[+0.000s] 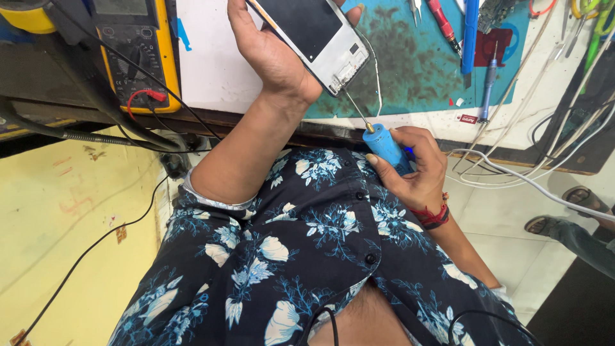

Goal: The person disassembles a mobile phone at a repair workbench. They use a screwdriver to remove screws from the phone's back cover, pry at the casing with a blue tool, separate the cover from the body, and wipe the phone's screen and frame with a cloth while handling small components.

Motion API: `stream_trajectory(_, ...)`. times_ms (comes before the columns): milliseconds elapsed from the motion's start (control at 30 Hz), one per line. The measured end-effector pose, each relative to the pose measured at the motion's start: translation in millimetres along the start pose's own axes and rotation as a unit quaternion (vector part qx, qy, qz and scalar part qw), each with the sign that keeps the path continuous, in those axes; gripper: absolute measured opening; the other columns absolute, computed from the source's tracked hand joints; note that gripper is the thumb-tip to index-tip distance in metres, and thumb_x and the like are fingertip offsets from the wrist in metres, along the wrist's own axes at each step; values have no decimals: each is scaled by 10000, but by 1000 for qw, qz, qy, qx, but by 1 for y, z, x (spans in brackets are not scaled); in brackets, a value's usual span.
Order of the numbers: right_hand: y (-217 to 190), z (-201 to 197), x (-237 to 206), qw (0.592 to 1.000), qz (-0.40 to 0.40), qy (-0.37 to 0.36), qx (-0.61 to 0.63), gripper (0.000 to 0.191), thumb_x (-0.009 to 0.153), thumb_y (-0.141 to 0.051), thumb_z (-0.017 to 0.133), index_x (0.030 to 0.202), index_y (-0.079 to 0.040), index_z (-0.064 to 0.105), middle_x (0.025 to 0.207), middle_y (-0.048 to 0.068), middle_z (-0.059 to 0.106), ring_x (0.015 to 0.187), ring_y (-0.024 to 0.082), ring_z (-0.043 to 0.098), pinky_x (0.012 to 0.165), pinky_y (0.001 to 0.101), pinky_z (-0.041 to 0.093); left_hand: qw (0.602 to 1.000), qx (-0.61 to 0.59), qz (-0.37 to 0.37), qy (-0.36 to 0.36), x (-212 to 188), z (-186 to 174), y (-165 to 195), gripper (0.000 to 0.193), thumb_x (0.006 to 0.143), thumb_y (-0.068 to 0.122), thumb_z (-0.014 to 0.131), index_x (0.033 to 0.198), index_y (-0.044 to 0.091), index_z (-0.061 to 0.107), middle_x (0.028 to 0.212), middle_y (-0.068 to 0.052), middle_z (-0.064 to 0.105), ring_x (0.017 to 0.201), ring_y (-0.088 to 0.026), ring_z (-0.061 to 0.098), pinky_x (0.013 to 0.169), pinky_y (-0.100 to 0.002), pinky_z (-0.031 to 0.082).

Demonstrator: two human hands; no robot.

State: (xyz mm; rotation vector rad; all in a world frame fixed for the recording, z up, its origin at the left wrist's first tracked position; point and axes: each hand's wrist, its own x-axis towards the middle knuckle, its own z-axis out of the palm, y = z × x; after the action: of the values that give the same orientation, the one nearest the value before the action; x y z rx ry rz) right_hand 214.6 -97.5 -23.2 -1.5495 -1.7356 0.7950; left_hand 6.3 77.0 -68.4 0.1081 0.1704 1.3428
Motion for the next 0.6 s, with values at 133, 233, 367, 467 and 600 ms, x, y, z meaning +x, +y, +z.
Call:
stream_trajectory(133, -1, 0, 1, 1000, 10, -6, 3, 473, 851, -162, 902, 1195, 23, 636, 1170, 183, 672, 1040, 266, 703, 900, 343, 569, 999, 4, 16, 30, 0, -1, -1, 741, 979, 703, 362, 1184, 37, 614, 1053, -130, 684, 977, -312, 691, 915, -570, 574)
stream_trajectory(233, -2, 0, 1, 1000, 18, -8, 11, 476, 847, -166, 904, 1195, 19, 637, 1174, 177, 674, 1042, 257, 703, 892, 338, 570, 999, 15, 41, 20, 1, -2, -3, 748, 1002, 705, 368, 1192, 23, 609, 1057, -139, 683, 983, -323, 689, 872, -531, 568)
stream_trajectory(367, -4, 1, 3, 999, 26, -12, 20, 462, 849, -157, 902, 1193, 14, 645, 1178, 166, 676, 1062, 250, 699, 915, 339, 567, 998, 6, 55, -12, 1, -3, -5, 745, 1034, 714, 387, 1190, 17, 597, 1062, -134, 676, 980, -309, 683, 907, -526, 560)
stream_trajectory(467, -6, 3, 6, 999, 29, -14, 28, 469, 849, -153, 901, 1205, 16, 646, 1183, 162, 674, 1076, 246, 693, 931, 337, 566, 998, -24, 52, 26, 0, -2, -6, 737, 997, 708, 403, 1248, 38, 576, 1127, -130, 664, 1048, -312, 677, 941, -568, 571)
stream_trajectory(600, -10, 7, 11, 998, 30, -11, 51, 474, 856, -147, 900, 1220, 18, 645, 1179, 153, 678, 1062, 228, 689, 941, 332, 564, 998, -21, 61, 21, 0, 0, -7, 731, 1006, 705, 423, 1272, 42, 574, 1145, -126, 662, 1067, -308, 672, 955, -568, 563)
